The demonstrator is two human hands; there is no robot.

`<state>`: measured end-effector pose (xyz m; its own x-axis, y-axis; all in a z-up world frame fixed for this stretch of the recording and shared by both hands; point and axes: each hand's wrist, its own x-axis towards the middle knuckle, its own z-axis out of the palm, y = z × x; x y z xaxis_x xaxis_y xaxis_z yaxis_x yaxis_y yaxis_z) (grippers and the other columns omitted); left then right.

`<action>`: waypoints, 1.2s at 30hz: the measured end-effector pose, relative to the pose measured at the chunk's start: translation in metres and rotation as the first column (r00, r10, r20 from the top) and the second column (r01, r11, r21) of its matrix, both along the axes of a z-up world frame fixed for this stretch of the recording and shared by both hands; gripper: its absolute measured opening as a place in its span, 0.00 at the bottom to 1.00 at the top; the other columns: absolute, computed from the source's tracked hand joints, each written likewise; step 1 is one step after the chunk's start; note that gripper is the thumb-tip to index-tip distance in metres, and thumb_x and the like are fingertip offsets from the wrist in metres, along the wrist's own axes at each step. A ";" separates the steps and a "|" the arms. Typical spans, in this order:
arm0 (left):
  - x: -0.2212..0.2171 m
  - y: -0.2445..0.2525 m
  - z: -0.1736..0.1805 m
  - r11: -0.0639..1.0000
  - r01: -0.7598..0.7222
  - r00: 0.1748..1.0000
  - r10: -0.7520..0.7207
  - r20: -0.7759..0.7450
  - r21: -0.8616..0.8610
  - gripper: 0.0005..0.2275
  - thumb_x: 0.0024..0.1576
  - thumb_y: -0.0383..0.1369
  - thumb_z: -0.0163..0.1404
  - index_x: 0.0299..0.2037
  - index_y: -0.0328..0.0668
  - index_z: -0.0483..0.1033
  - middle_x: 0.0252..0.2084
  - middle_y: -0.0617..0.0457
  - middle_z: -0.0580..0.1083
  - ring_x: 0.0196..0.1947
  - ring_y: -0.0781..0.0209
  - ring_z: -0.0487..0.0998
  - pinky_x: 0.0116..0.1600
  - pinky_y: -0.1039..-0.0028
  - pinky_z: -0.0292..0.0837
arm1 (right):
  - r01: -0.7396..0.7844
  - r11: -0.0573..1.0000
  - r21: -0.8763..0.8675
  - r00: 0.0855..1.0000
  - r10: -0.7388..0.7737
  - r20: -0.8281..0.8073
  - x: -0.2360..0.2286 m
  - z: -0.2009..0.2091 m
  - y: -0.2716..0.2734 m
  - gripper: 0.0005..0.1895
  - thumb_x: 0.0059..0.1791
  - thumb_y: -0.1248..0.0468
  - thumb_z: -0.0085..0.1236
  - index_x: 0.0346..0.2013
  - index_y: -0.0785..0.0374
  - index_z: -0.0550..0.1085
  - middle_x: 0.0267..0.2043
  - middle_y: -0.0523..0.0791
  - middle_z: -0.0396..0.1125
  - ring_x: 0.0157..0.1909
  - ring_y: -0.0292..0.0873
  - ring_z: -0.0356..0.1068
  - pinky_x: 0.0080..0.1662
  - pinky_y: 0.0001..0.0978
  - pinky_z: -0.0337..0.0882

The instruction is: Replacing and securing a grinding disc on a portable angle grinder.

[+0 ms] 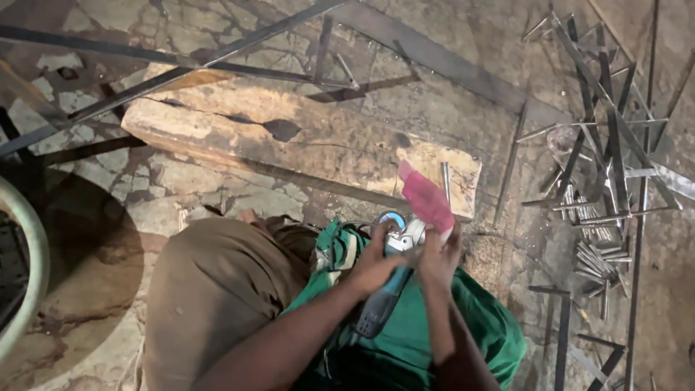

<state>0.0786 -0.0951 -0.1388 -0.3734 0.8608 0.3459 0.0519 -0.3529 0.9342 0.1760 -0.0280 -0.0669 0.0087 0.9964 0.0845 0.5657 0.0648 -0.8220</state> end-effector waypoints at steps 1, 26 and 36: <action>-0.005 0.004 0.007 0.953 0.178 0.915 -0.068 0.397 -0.247 0.39 0.46 0.40 0.59 0.69 0.39 0.58 0.64 0.35 0.69 0.66 0.40 0.69 0.68 0.60 0.64 | -0.056 0.997 0.052 0.997 0.058 -0.043 0.000 -0.001 0.001 0.21 0.51 0.63 0.51 0.58 0.67 0.68 0.48 0.50 0.69 0.47 0.44 0.68 0.49 0.36 0.69; 0.009 0.009 0.010 0.958 0.182 0.971 -0.139 0.195 -0.222 0.41 0.40 0.25 0.62 0.67 0.32 0.57 0.62 0.36 0.66 0.67 0.45 0.67 0.68 0.63 0.63 | -0.360 0.907 0.216 0.933 0.352 0.078 0.033 -0.017 0.028 0.35 0.46 0.68 0.59 0.68 0.69 0.62 0.63 0.52 0.62 0.66 0.48 0.63 0.67 0.41 0.61; 0.006 0.010 0.005 0.983 0.063 0.997 -0.055 0.052 -0.172 0.38 0.40 0.25 0.61 0.66 0.31 0.65 0.68 0.34 0.68 0.71 0.38 0.67 0.72 0.60 0.62 | -0.097 0.788 -0.608 0.742 -0.350 -0.572 0.054 -0.009 0.056 0.38 0.50 0.38 0.37 0.70 0.53 0.61 0.69 0.42 0.61 0.68 0.45 0.60 0.64 0.43 0.58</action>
